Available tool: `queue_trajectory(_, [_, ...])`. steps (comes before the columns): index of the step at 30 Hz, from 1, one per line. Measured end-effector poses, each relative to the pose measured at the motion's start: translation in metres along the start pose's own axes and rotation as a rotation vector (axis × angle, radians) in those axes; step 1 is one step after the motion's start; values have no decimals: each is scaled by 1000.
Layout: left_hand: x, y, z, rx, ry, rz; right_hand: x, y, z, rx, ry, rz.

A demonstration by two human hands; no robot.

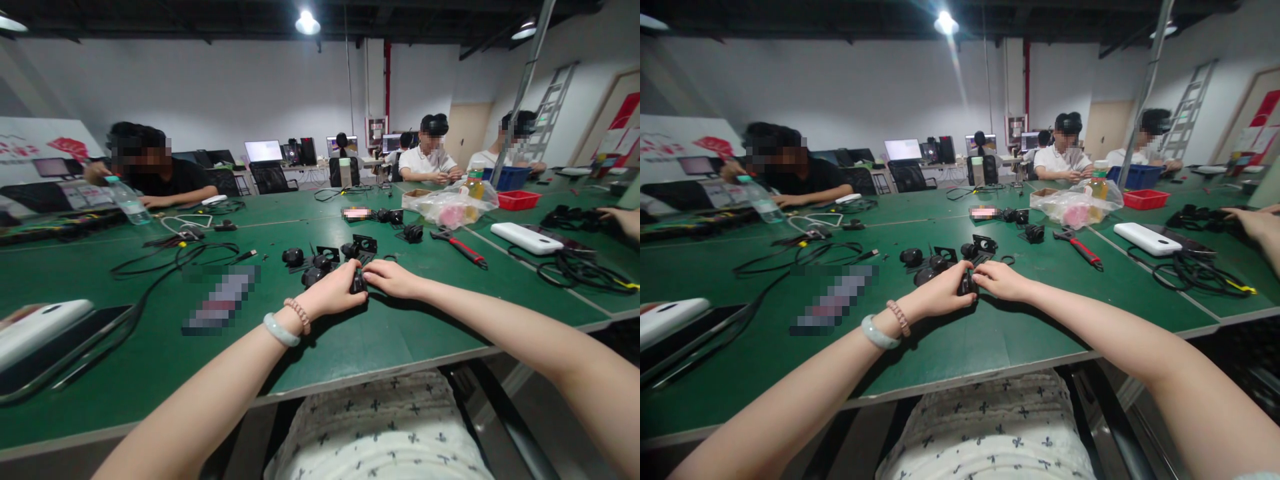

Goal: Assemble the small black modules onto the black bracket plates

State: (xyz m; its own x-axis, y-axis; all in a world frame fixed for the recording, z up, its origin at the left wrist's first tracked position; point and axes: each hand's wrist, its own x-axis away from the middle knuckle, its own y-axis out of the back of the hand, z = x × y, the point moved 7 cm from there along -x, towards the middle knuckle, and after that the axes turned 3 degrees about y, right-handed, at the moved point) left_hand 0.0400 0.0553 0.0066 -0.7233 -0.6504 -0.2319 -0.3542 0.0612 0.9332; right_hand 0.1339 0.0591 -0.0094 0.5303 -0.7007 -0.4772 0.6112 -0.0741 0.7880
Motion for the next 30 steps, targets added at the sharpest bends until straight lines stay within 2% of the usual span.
queue_trajectory(11, [1,2,-3,13,10,0,3,6,-3,-174,-50,8])
queue_trajectory(16, [2,2,-2,43,31,18,6,7,5,-218,40,37])
queue_trajectory(21, [3,3,-2,56,36,25,4,8,12,-192,74,18])
queue_trajectory(30, [4,5,-3,44,19,12,3,7,8,-106,77,25])
